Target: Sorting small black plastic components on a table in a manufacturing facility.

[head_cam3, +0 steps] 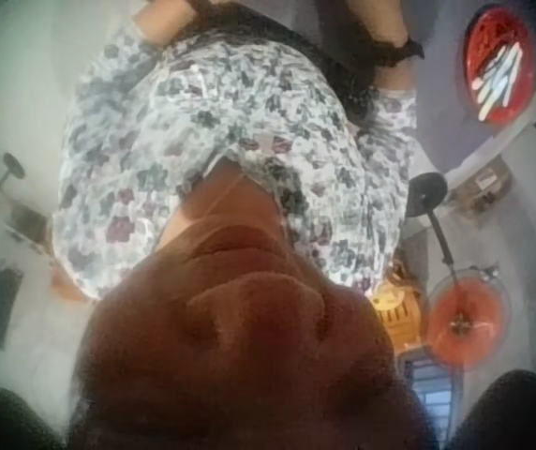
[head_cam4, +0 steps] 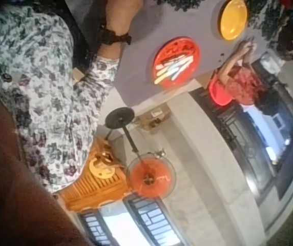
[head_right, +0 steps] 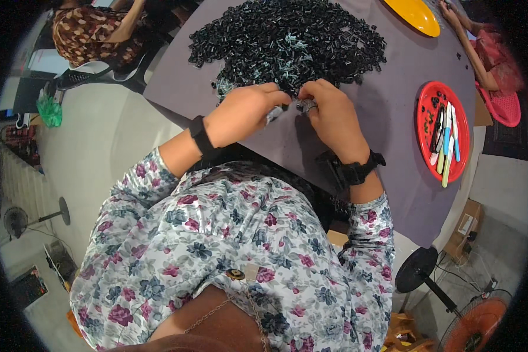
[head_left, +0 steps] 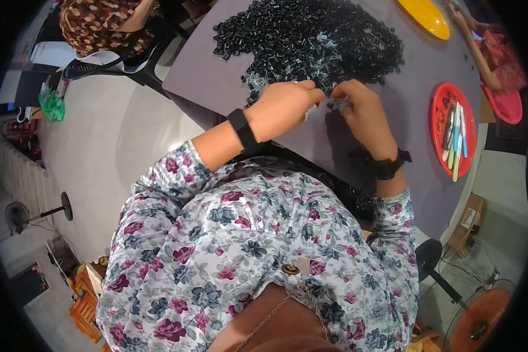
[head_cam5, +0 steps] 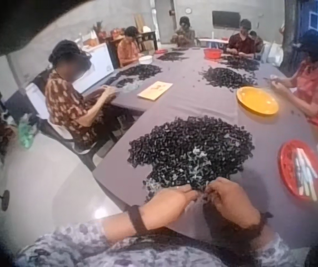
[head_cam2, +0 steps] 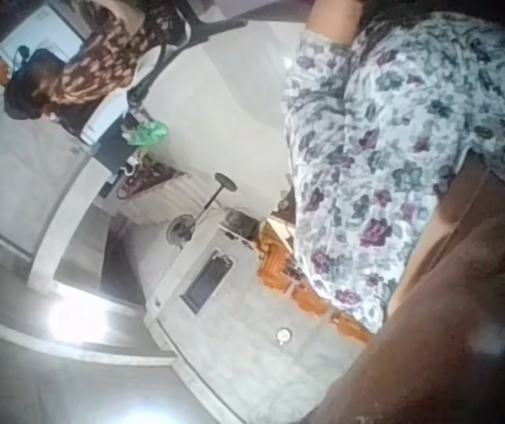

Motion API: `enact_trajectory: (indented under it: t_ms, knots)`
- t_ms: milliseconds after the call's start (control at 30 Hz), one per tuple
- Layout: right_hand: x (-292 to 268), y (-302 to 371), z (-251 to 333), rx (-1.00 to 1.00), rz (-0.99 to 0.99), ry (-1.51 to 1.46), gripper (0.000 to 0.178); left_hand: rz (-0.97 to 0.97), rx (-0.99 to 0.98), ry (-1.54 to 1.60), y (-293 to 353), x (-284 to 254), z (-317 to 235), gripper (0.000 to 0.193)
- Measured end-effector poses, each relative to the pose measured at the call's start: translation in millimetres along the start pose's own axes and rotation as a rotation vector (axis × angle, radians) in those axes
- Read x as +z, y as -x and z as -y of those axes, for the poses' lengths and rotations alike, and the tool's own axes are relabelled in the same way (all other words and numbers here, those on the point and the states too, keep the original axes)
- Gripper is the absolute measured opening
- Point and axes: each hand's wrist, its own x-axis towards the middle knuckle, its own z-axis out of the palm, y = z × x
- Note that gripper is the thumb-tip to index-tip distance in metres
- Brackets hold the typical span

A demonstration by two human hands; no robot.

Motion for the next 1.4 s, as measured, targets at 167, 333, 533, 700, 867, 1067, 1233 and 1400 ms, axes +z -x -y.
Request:
enact_trajectory:
  t_ms: [167,333,533,700,867,1067,1233,1400]
  knots:
    - [0.0,5.7,-0.4,0.006,0.003,0.000,0.030,0.137,0.023,-0.139,-22.8,13.1,4.1,0.040]
    - [1.4,10.9,-6.8,0.032,-0.002,-0.001,0.029,0.120,0.019,-0.174,-15.4,10.3,7.8,0.036]
    - [14.3,2.3,-4.9,-0.053,0.003,0.292,0.020,0.051,-0.034,-0.094,1.3,-4.2,15.7,0.043]
    - [18.7,-0.1,-4.1,0.005,0.054,0.294,0.019,-0.026,-0.266,0.369,17.6,-14.3,12.6,0.044]
    - [19.1,-1.8,-1.6,0.000,0.070,0.289,0.019,-0.003,-0.331,0.702,22.0,6.5,17.4,0.036]
    - [19.3,-6.0,-3.9,0.008,0.077,0.092,0.020,-0.050,-0.353,0.755,12.3,-1.9,7.9,0.032]
    - [20.4,-17.3,35.4,-0.002,-0.143,-0.302,0.025,-0.210,-0.453,1.211,6.7,-9.4,9.2,0.023]
    - [45.1,-34.5,41.6,-0.090,-0.217,-0.593,0.026,-0.419,-0.531,1.336,10.0,-14.5,18.9,0.020]
